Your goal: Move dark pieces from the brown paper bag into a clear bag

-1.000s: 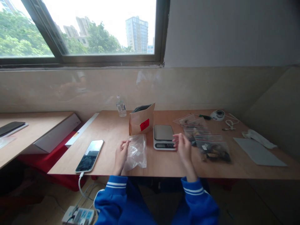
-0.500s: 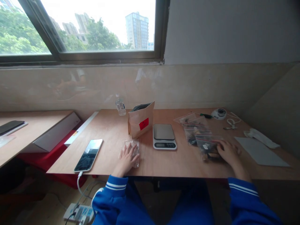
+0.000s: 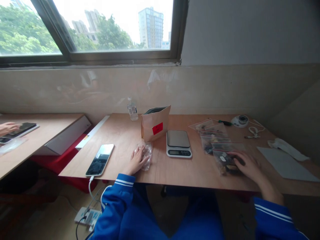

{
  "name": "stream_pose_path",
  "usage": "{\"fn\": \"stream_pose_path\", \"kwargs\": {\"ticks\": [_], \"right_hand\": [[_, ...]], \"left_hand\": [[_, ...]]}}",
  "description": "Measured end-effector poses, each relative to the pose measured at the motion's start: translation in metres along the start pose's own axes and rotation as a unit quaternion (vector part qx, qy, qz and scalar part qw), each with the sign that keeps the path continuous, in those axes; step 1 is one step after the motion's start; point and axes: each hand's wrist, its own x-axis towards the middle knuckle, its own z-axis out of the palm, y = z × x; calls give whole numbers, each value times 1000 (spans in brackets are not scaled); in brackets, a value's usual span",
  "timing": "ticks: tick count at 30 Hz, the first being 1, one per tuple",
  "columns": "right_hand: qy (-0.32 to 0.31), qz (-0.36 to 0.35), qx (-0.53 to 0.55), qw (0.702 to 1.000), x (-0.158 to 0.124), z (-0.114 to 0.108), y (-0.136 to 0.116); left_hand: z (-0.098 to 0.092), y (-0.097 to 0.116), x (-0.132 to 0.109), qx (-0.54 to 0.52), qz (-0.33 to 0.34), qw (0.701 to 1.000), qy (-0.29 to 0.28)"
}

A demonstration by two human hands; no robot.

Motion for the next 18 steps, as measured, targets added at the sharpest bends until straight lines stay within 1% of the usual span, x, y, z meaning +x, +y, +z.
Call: {"fn": "stream_pose_path", "kwargs": {"ticks": [2,4,5,6,8,9,12,15,18], "right_hand": [[-33,-5,10,999,2,2,1],[-47,12,17,999,4,5,-1],[-53,19,20,998,4,6,-3],[-59,21,22,998,5,7,-5],[-70,20,15,997,7,10,-9],[-72,20,5,997,9,11,-10],[-74,31,-32,996,14,12,-13],[-85,29,-36,995,23,8,-15],[-96,5,4,995,29,-5,-17]], "left_hand": [[-9,-2,-6,-29,6,998,58],[-13,-3,-14,-41,23,992,118],[-12,-3,-17,-38,32,990,130],[-9,-2,-20,-29,37,991,125],[3,2,-25,11,35,996,82],[9,4,-26,39,28,997,57],[24,8,-24,97,1,995,18],[23,6,-18,87,-5,996,-12],[12,8,-14,24,3,1000,-13]]}}
